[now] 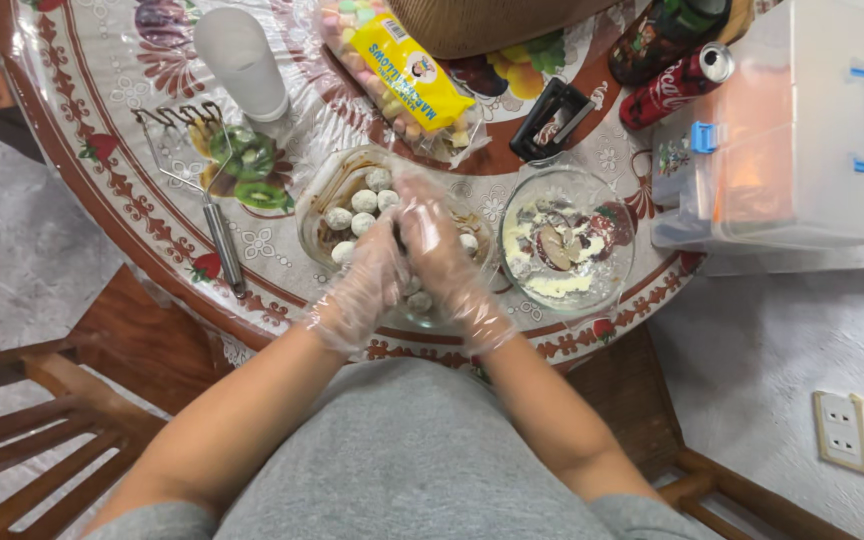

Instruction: The person wears gloves and rolls small balls of white material in their hands before placing them into a container of white powder.

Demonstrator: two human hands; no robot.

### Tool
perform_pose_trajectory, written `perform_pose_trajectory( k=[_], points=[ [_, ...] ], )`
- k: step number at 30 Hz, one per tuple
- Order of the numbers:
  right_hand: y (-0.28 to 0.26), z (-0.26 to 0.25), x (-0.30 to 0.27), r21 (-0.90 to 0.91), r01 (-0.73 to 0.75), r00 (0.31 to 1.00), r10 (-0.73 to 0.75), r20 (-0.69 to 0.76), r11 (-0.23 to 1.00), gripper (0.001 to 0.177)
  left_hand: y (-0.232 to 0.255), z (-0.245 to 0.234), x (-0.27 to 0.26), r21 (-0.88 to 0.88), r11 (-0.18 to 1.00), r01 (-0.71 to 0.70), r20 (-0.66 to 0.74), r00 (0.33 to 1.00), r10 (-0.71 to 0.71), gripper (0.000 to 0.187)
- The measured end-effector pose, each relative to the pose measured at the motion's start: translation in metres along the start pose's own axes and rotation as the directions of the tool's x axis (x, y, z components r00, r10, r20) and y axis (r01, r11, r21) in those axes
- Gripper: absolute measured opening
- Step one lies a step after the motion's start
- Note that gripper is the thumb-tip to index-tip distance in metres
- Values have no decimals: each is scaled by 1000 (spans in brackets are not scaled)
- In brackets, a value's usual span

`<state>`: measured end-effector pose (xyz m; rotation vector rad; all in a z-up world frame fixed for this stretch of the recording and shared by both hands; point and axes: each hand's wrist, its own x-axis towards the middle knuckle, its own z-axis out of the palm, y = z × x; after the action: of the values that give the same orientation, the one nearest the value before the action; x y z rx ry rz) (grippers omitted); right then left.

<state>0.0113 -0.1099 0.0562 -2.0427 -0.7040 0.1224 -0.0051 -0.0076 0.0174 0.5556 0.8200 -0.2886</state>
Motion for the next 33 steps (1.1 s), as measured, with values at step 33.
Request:
perform_pose_trajectory(
  k=[33],
  points=[
    [50,-56,-6,-508,366,930,-297,216,779,17,57,-77,1,225,-797,-561,962,257,91,41]
  ],
)
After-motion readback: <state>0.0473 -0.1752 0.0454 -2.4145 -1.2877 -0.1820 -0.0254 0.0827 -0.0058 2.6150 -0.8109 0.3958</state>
